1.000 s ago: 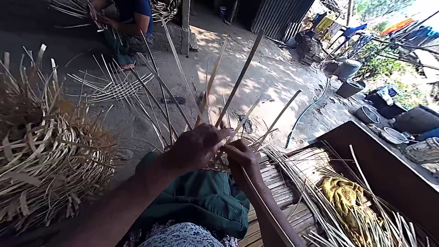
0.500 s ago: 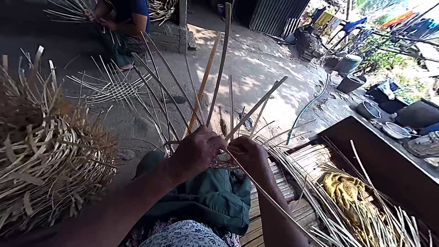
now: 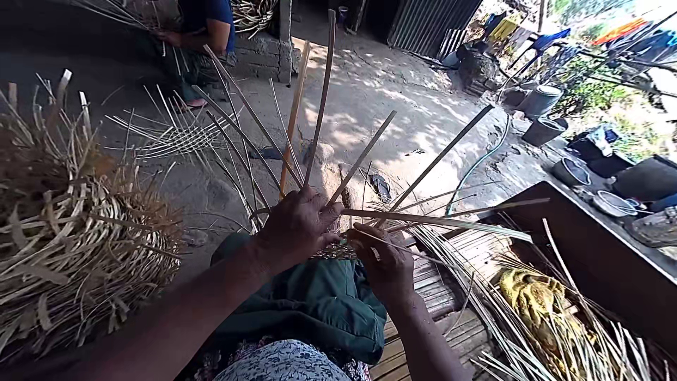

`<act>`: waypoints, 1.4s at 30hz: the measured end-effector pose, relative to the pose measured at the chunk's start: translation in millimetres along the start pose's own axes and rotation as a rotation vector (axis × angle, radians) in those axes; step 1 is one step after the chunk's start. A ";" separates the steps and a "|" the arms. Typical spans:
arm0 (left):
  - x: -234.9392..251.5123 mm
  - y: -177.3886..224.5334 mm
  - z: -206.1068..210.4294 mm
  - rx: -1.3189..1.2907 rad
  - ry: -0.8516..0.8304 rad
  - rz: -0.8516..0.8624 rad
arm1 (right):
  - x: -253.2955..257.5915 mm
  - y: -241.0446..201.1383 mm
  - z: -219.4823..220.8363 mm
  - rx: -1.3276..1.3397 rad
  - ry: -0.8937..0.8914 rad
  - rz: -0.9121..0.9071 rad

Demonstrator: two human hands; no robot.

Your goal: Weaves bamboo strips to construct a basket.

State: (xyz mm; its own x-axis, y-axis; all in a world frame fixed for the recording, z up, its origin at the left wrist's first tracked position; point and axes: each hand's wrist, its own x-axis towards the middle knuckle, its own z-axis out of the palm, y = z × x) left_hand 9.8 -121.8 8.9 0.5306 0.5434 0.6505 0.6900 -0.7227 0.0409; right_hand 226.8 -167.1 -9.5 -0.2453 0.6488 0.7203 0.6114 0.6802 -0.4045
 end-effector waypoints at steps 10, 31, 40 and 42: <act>9.2 -0.3 -32.4 -0.635 -0.183 -0.439 | 16.3 -3.0 -13.0 -0.042 -0.281 0.232; 33.8 -11.3 -25.0 -0.028 -0.156 0.085 | 19.3 -7.5 3.6 0.005 0.008 0.298; 36.5 14.3 -3.9 -0.226 0.046 -0.158 | 27.9 -8.2 4.9 -0.161 0.175 0.287; 38.2 16.1 4.0 -0.270 0.045 -0.210 | 30.0 -13.0 -0.8 -0.309 0.103 0.337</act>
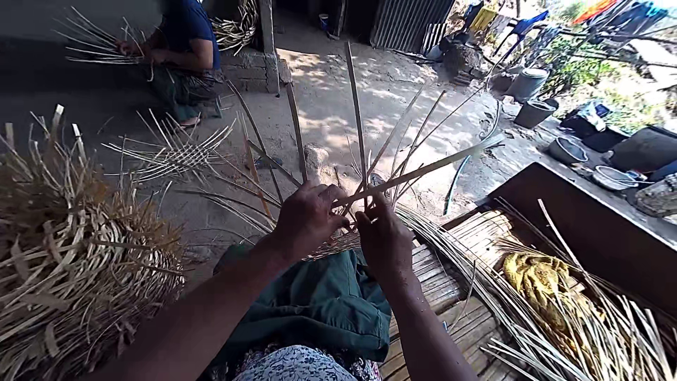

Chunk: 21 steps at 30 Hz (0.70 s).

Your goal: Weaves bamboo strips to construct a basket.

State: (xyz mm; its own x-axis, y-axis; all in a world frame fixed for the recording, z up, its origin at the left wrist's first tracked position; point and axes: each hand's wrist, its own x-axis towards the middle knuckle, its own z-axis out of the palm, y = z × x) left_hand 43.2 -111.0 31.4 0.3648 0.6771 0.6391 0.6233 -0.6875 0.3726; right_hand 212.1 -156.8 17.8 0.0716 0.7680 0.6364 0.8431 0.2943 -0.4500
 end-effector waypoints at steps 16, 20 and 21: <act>13.3 28.8 35.7 0.021 0.077 0.113 | 25.7 6.5 -41.0 -0.100 -0.226 0.289; 8.8 22.8 34.6 -0.059 0.111 0.112 | 28.4 23.7 -36.4 0.053 -0.277 0.200; 7.4 20.0 33.9 -0.095 0.121 0.096 | 29.5 23.1 -36.0 0.060 -0.298 0.199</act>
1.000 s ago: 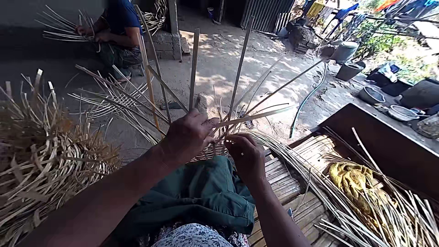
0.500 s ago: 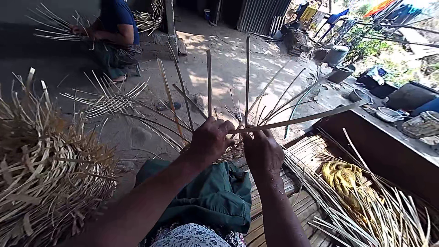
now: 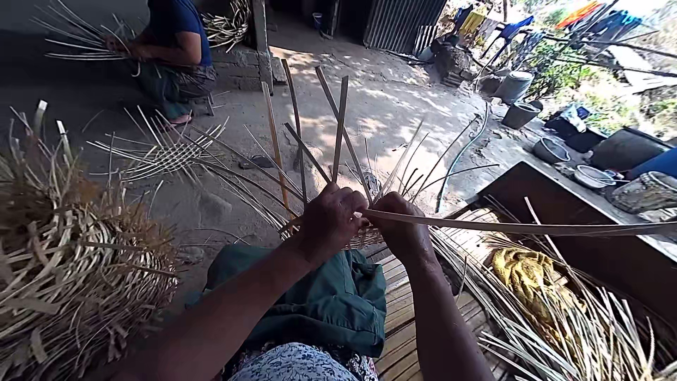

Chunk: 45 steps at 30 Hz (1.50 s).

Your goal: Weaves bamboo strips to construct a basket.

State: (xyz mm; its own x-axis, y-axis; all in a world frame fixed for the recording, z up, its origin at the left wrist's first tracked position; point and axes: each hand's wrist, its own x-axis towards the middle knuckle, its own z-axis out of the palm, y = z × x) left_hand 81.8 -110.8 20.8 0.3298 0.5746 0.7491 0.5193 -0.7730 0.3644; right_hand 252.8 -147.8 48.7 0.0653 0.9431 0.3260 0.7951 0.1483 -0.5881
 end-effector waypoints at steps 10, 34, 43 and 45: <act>3.3 -13.5 -0.9 -0.013 0.053 -0.103 | -6.6 33.6 13.9 0.659 0.031 -0.177; -9.2 -18.0 -30.0 -0.469 -0.160 -0.264 | -18.1 -9.9 4.3 0.026 -0.061 -0.033; 6.0 -22.7 -29.5 0.198 -0.274 0.324 | -24.0 14.0 20.1 0.286 0.145 -0.195; 14.4 -34.5 -37.5 0.249 -0.271 0.277 | -23.0 28.6 22.0 0.372 0.216 -0.188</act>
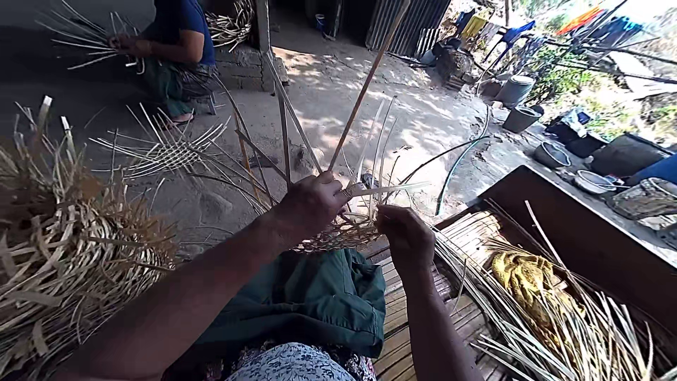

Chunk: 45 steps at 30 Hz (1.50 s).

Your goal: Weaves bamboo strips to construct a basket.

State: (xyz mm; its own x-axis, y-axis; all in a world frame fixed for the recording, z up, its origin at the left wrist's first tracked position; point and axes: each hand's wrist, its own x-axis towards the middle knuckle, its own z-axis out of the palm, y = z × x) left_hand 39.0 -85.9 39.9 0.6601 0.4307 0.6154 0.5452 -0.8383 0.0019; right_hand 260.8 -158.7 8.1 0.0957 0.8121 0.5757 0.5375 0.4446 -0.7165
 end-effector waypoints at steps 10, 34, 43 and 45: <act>-26.8 33.8 -2.4 -0.117 0.235 -0.144 | 16.2 -33.8 -15.0 0.167 -0.392 0.556; -38.5 24.6 -29.4 -0.246 -0.077 -0.119 | 6.8 -27.5 -10.0 0.579 -0.658 0.609; -31.9 33.8 -9.9 -0.202 0.173 -0.091 | -7.3 -33.6 -3.2 0.353 -0.365 0.437; -32.0 31.2 -6.8 -0.233 0.189 -0.084 | -10.5 -32.1 0.3 0.419 -0.280 0.414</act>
State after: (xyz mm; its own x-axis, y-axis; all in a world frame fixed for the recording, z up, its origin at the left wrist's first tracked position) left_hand 31.3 -128.1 25.6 0.4979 0.4504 0.7411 0.4467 -0.8657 0.2260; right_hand 242.3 -181.3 24.9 -0.0279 0.9905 0.1345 0.1257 0.1370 -0.9826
